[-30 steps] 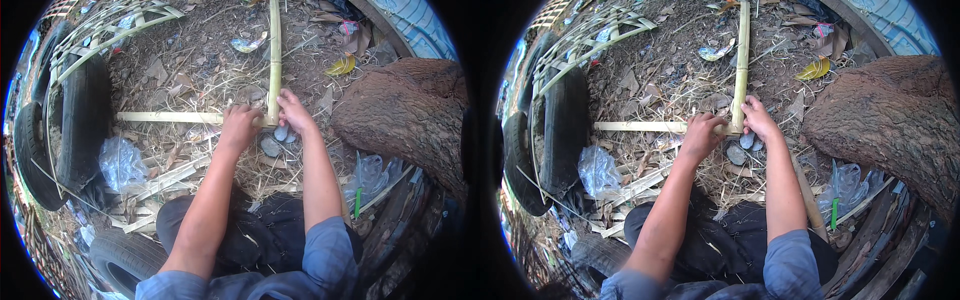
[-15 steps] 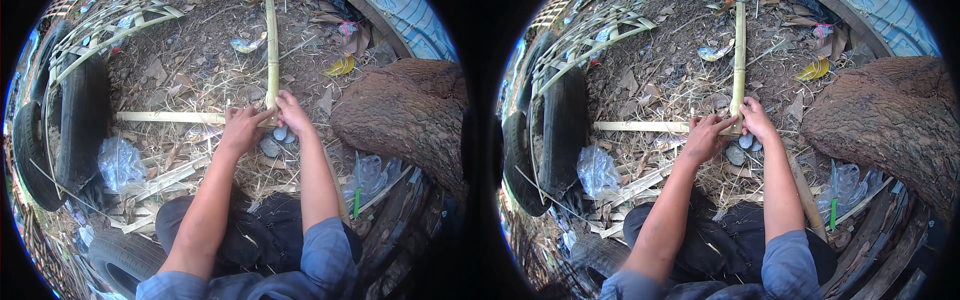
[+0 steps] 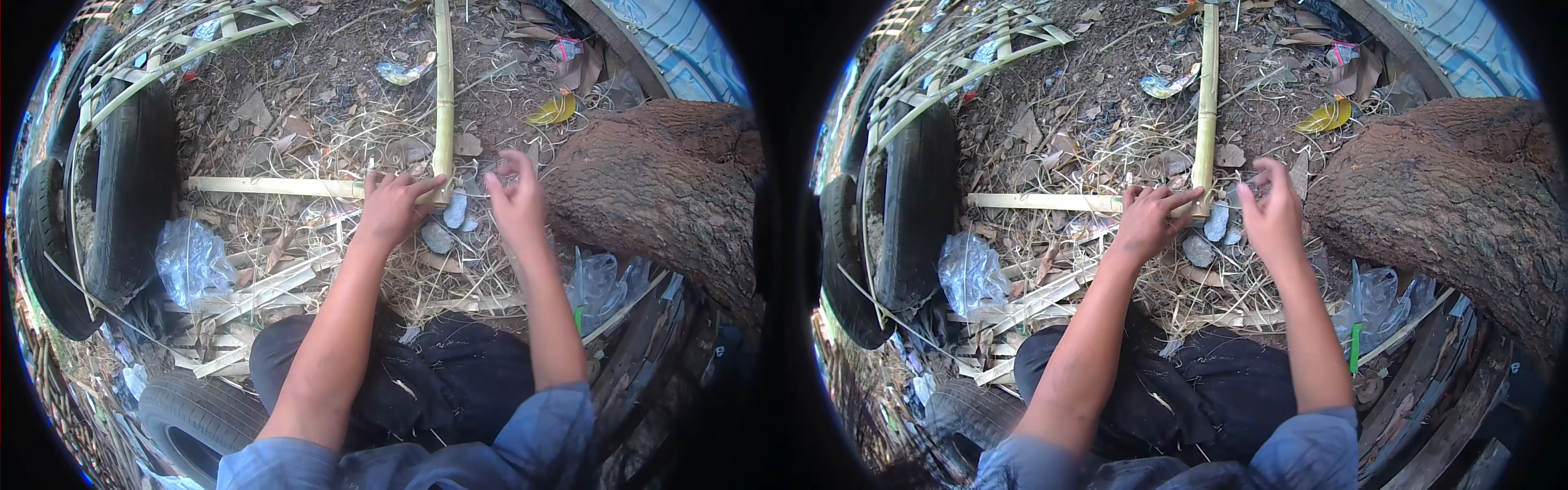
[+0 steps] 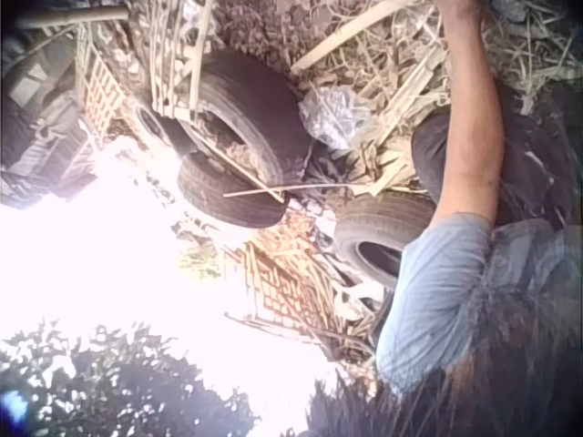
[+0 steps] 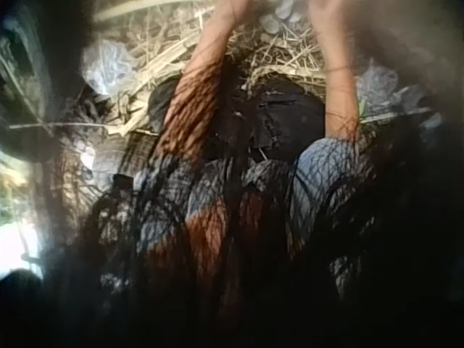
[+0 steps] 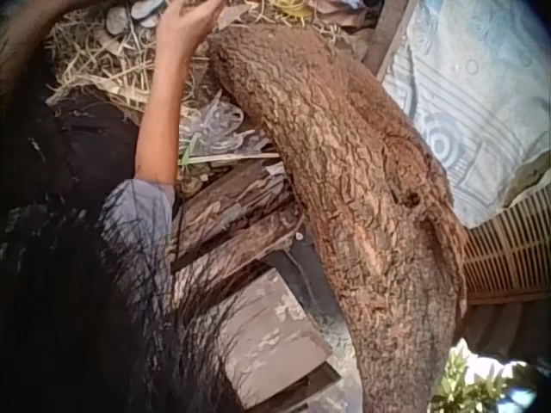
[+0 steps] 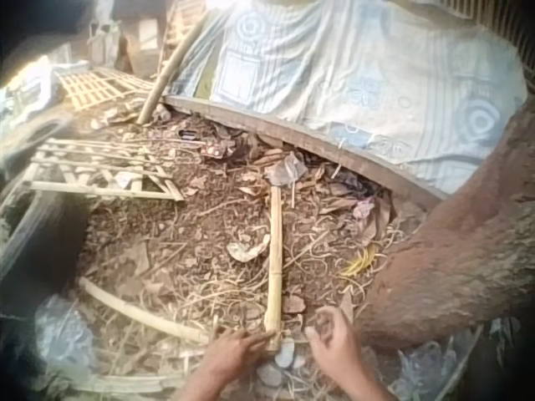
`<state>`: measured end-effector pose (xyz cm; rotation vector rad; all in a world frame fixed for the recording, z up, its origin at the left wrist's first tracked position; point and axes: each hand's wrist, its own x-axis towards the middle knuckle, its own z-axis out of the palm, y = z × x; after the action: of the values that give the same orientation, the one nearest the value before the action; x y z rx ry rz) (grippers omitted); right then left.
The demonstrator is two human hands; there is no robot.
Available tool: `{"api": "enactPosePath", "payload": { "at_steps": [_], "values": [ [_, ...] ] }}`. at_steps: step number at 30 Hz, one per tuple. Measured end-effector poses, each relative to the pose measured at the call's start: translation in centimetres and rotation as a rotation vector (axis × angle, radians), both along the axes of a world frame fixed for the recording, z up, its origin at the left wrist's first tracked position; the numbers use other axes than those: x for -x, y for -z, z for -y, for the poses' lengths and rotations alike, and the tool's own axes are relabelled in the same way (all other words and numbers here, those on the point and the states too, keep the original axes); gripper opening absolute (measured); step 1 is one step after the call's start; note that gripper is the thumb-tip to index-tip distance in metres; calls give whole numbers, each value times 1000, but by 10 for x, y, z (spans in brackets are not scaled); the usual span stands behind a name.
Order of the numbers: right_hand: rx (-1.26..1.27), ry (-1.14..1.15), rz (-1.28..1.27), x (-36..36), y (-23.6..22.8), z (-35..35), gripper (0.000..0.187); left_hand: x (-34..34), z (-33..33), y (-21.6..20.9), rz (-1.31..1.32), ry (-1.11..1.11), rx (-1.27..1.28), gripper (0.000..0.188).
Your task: The person assembles a lattice frame by aligning thin wooden slats and securing them with small nails using a wooden mallet.
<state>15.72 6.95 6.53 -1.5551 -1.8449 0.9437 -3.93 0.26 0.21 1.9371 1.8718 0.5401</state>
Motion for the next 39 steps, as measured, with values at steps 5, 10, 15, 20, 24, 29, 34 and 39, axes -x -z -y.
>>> {"api": "enactPosePath", "payload": {
  "at_steps": [5,10,15,20,24,29,34,39],
  "values": [
    [32,-277,572,-119,-44,78,45,-4,-2,5,18,0,40,42],
    [449,-253,860,-213,-36,152,64,-5,-4,-1,21,-2,81,42],
    [554,-200,851,-235,-10,157,64,-4,-2,2,14,-9,11,43],
    [362,-202,716,-239,-5,159,53,-3,1,-1,-6,-17,75,50],
    [228,-108,668,-220,-43,150,49,-9,-1,3,-19,-53,-35,50],
    [122,-176,445,-176,-68,129,54,-7,-2,4,-32,-62,30,49],
    [40,-232,357,-133,-73,107,57,-8,1,12,-15,-97,8,50],
    [105,-310,526,-136,-68,103,54,-9,-1,4,-30,-73,66,45]
  ]
}}
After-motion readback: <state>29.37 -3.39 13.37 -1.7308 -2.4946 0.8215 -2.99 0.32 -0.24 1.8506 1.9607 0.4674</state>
